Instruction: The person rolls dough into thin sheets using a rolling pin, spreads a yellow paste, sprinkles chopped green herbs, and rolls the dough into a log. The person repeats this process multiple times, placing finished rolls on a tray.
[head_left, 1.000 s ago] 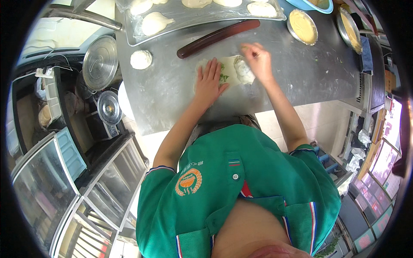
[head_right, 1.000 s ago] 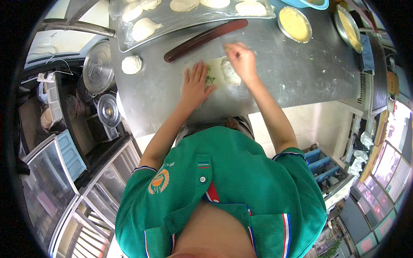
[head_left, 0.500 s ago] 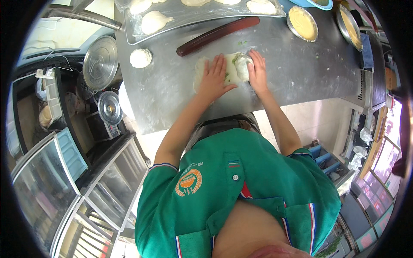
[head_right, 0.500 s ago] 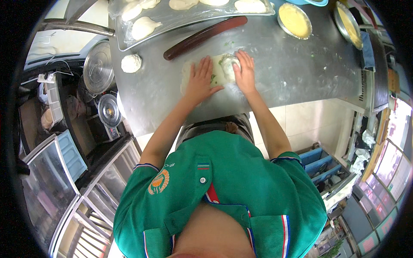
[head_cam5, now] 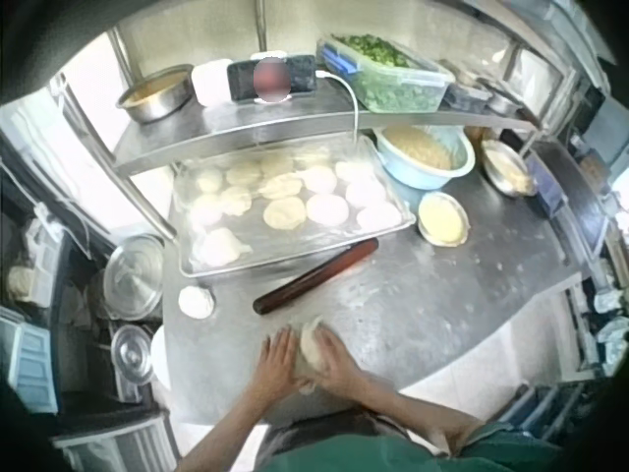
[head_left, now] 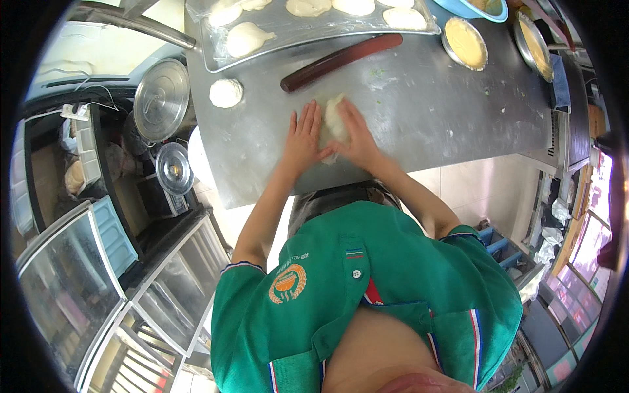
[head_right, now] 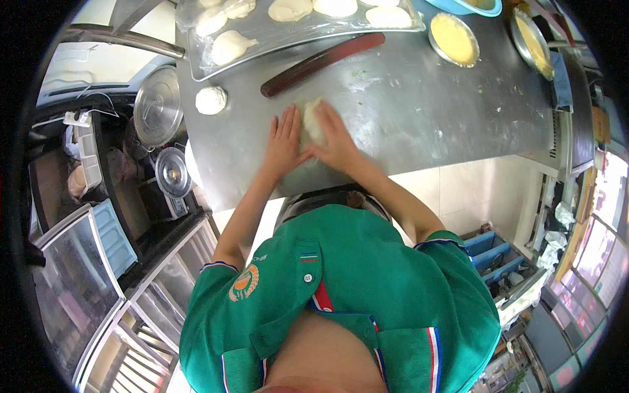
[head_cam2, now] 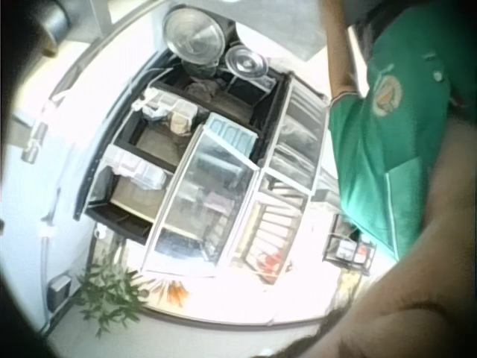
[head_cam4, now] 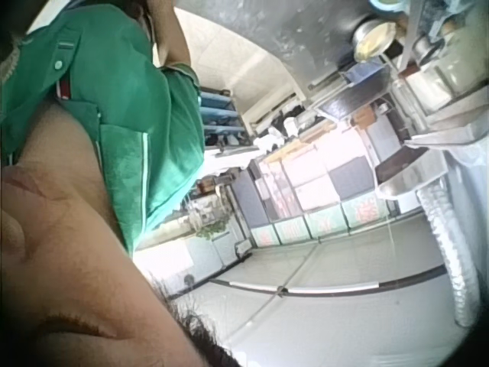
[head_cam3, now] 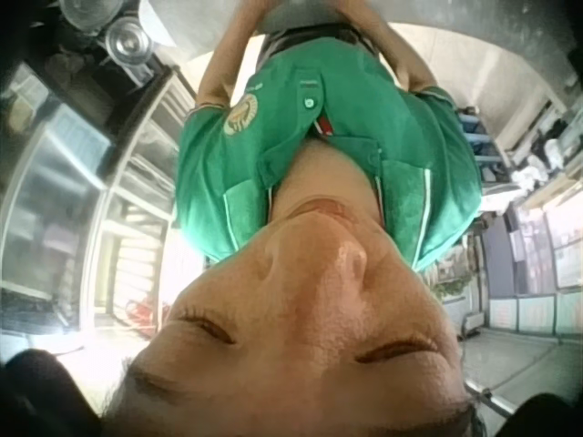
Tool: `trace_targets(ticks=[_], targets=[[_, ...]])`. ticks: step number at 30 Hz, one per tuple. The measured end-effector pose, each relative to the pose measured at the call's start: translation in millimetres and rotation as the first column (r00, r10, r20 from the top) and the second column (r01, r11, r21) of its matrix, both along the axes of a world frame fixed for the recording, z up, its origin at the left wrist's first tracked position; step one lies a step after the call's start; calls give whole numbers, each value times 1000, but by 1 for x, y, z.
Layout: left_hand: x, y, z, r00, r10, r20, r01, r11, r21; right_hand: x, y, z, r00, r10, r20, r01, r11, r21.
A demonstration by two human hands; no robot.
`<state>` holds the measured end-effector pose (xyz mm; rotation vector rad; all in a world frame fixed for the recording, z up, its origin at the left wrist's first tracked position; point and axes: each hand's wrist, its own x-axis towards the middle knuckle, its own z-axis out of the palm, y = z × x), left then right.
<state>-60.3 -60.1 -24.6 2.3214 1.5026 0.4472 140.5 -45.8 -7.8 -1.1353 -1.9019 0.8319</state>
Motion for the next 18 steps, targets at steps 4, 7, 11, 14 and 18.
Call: trace_targets(ticks=[4,7,11,14,18], targets=[[-16,-6,-2,991,20,-136,-20,1000,-3,-20,14,22,976,105,191,-133,981,141],[-15,-11,13,995,1,-102,-5,999,-41,-35,14,5,985,156,80,-160,985,57],[-14,-6,16,973,12,229,9,996,-92,-25,15,28,999,-24,-37,18,988,-155],[-3,3,-1,802,164,574,-100,985,-142,-17,12,28,939,-123,320,101,991,86],[-4,32,28,684,182,706,-179,981,-79,-39,-14,67,965,247,-84,-253,966,-60]])
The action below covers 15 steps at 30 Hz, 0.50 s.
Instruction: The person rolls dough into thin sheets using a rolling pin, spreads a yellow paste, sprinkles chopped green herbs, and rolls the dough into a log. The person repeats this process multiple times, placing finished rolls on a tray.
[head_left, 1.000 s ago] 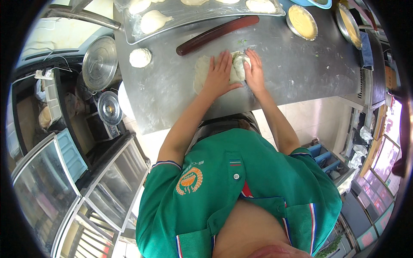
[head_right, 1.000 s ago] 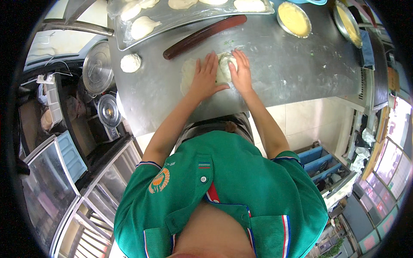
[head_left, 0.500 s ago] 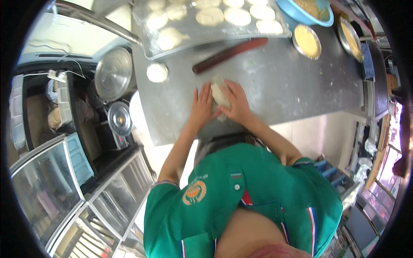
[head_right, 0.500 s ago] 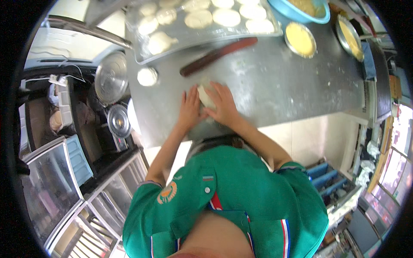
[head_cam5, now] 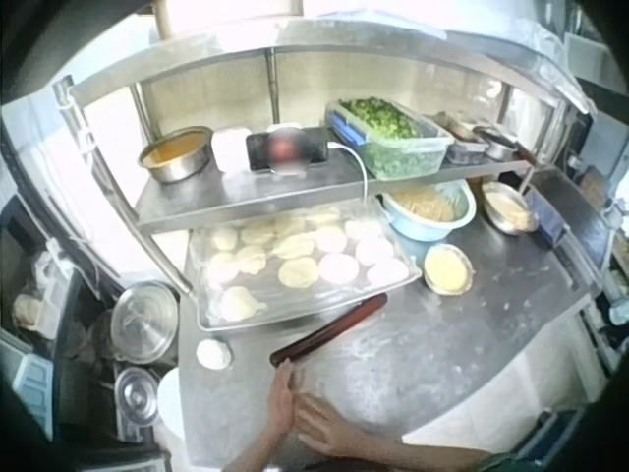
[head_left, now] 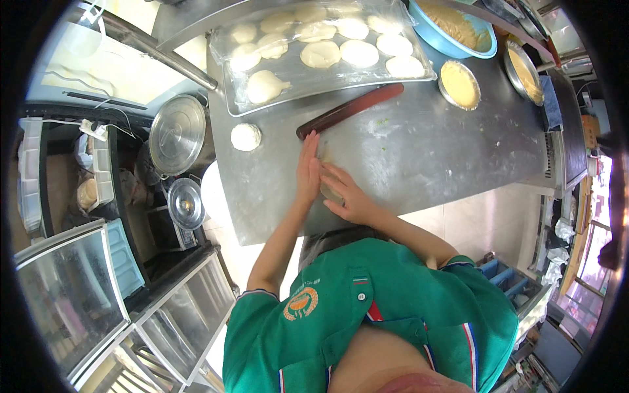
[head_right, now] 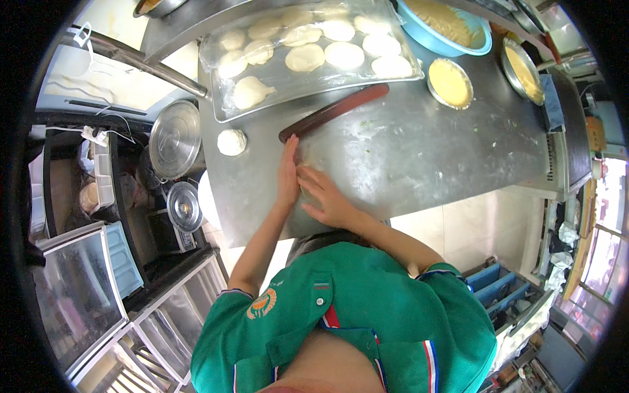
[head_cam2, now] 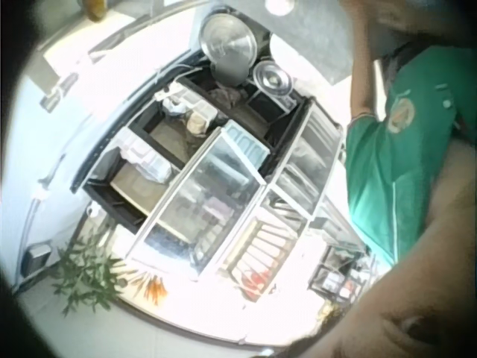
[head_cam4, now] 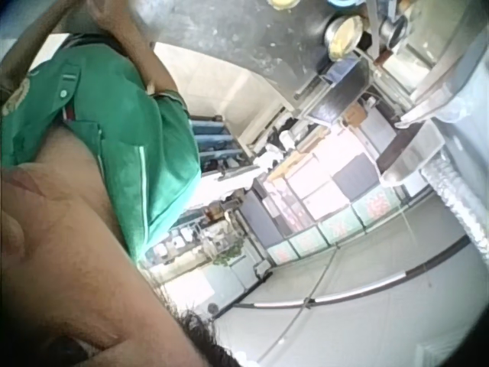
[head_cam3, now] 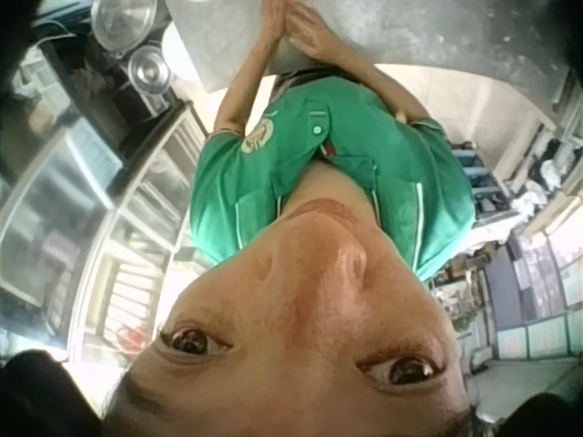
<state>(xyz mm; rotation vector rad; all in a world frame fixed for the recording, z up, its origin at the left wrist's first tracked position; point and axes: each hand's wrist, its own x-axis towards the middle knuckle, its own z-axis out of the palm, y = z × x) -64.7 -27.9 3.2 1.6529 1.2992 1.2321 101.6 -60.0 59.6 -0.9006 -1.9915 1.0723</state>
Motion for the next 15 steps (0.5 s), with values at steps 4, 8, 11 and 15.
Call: trace_targets(ticks=[4,8,11,15], targets=[[-9,26,9,926,-300,-228,302,953,-26,26,4,-25,908,-407,97,390,907,159],[-20,0,6,546,-509,-666,614,783,-96,42,9,-26,946,-299,128,318,931,-178],[-66,-42,24,389,-520,-760,674,723,-149,73,2,-45,938,-306,164,309,951,9],[-89,-77,30,417,-459,-784,644,759,-102,115,28,-67,868,-332,370,294,943,159]])
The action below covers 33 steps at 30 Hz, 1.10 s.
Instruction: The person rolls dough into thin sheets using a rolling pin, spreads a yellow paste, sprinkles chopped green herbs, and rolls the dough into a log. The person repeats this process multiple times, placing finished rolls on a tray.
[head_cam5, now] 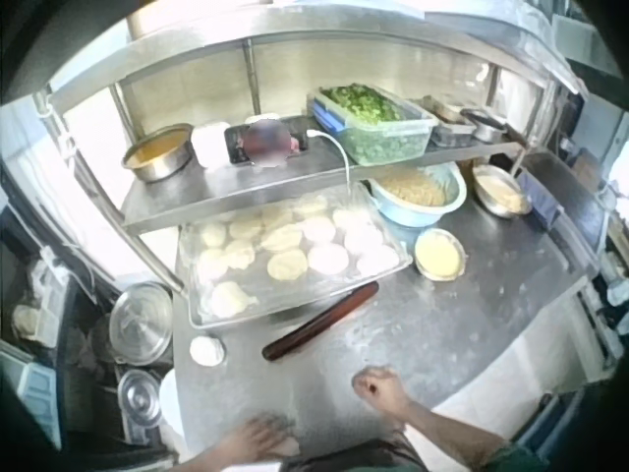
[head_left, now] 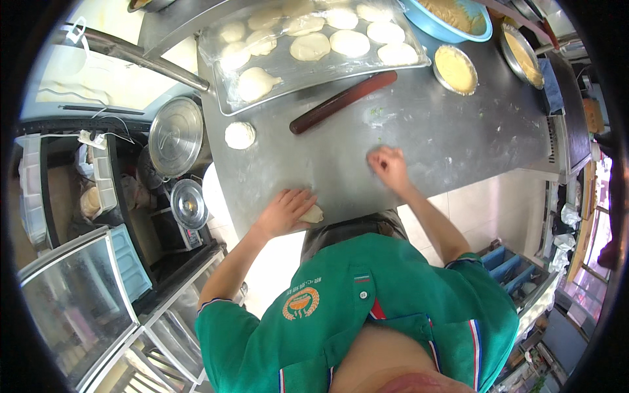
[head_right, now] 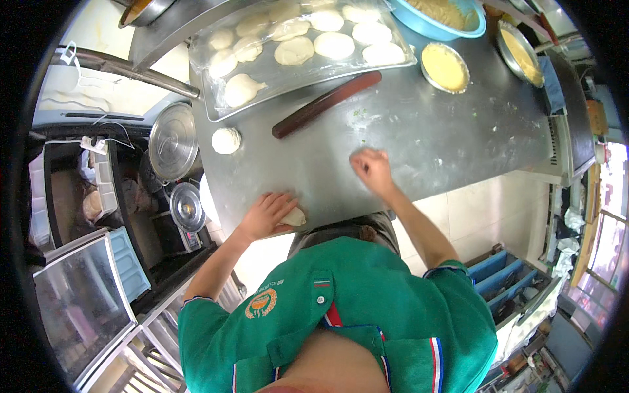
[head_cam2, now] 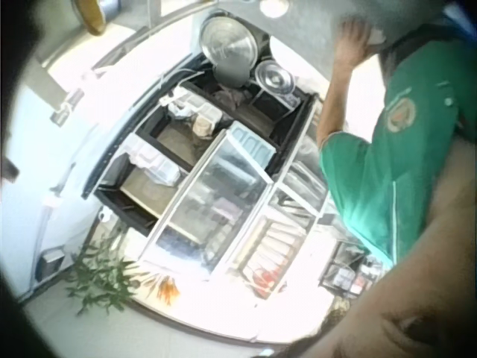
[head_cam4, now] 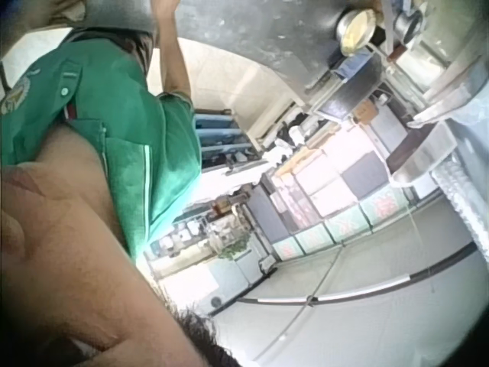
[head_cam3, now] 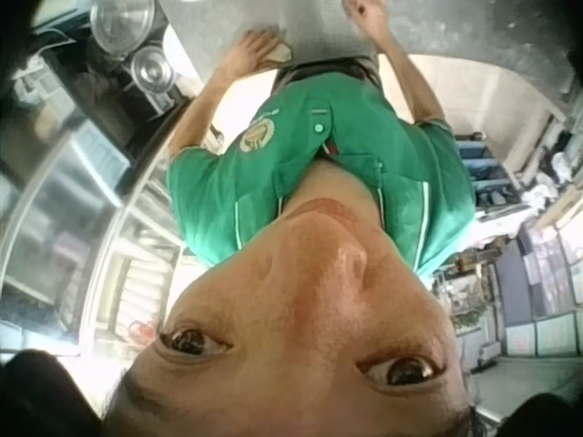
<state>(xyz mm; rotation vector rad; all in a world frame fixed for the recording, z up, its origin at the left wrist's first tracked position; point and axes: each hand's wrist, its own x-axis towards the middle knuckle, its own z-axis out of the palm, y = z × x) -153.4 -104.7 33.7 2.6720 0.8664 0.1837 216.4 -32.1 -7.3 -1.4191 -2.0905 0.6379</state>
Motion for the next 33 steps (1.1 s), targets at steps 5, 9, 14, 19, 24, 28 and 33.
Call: trace_targets(ticks=[5,9,14,19,24,28,33], targets=[[35,-6,-16,997,-27,-69,18,992,-128,-11,84,5,972,-8,-236,56,979,195],[89,37,12,968,242,74,-248,964,96,-13,80,17,916,-185,-356,207,978,24],[121,52,-24,838,504,206,-545,777,315,-12,16,5,982,-67,-175,72,997,22],[88,39,-43,687,707,166,-722,690,52,-37,-6,14,998,-57,38,56,998,7],[88,42,-38,466,866,181,-833,498,-242,-36,10,7,999,-9,-44,-1,973,-231],[84,44,-38,110,991,80,-457,122,-881,-30,7,-10,814,-291,-503,-32,842,-538],[80,40,-33,-33,999,-5,-257,-13,-966,-35,8,-5,856,-300,-420,35,846,-533]])
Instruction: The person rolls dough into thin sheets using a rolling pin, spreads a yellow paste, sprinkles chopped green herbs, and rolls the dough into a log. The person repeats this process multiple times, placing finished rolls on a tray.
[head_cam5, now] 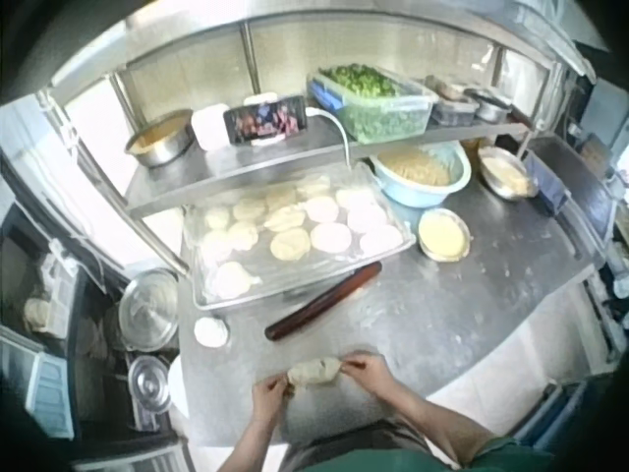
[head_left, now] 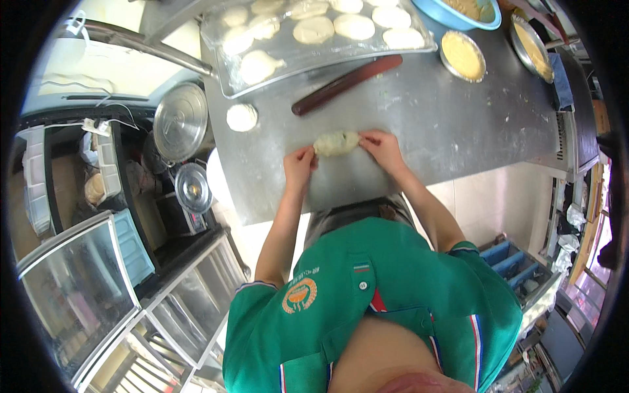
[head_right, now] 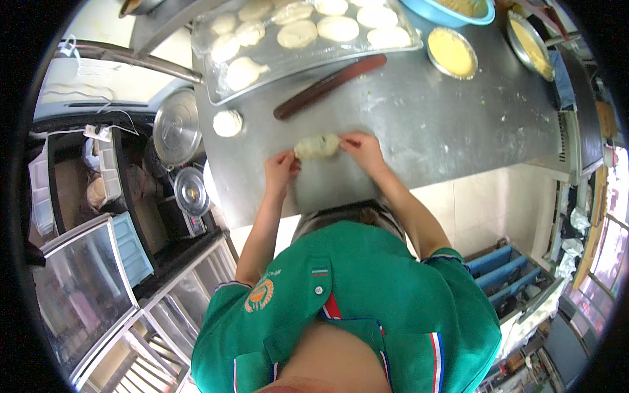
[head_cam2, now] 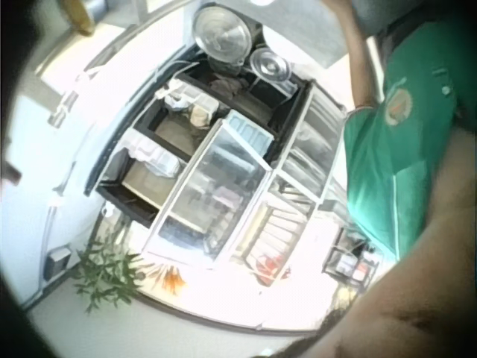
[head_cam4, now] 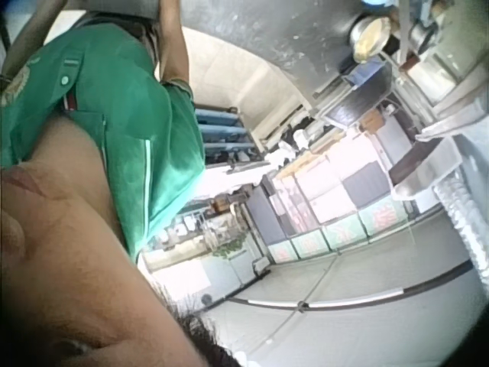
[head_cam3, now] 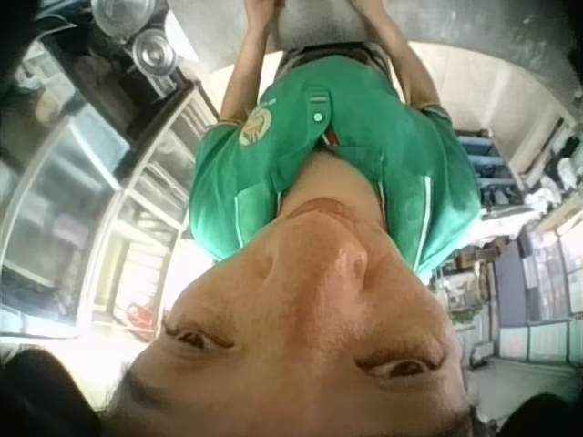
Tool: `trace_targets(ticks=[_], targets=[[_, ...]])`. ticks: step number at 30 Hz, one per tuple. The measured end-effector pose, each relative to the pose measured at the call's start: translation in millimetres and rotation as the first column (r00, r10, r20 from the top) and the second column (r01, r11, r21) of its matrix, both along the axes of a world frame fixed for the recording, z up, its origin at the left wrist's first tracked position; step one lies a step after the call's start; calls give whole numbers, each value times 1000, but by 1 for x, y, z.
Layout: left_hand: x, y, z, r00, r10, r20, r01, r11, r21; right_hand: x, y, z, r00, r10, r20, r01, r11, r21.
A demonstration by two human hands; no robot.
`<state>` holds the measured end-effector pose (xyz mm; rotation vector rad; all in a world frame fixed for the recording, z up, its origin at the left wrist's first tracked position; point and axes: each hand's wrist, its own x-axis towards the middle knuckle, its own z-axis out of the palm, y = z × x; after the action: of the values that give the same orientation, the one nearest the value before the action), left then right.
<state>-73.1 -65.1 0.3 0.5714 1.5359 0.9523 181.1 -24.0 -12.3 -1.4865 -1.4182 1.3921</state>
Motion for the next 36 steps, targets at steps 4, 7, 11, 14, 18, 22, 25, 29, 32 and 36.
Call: trace_targets(ticks=[4,7,11,14,18,22,25,29,32,36], targets=[[-3,6,-15,999,-42,3,42,999,-13,-3,2,3,999,-20,-26,22,996,81],[12,19,-23,976,-210,-59,210,978,-13,-15,2,-13,987,3,-162,-9,999,-33],[38,31,-11,951,-298,-78,301,953,31,-16,7,-13,992,101,-79,-105,993,-53],[44,32,4,947,-316,-56,318,948,23,-9,19,-2,965,258,39,-255,964,-68],[28,21,33,903,-331,276,296,942,160,-4,17,89,906,306,293,-374,903,210],[16,1,-16,980,-68,185,35,983,178,-17,16,103,574,209,791,-708,613,352],[53,7,3,970,-220,-100,240,925,296,-35,22,71,396,144,907,-790,557,256],[55,4,-3,975,-201,-90,217,951,222,-51,13,81,332,244,911,-785,608,123],[54,18,-18,893,-277,-356,360,913,190,-67,14,67,132,113,985,-836,546,49],[58,24,-3,713,-249,-655,454,876,162,-44,19,60,361,247,899,-764,632,133]])
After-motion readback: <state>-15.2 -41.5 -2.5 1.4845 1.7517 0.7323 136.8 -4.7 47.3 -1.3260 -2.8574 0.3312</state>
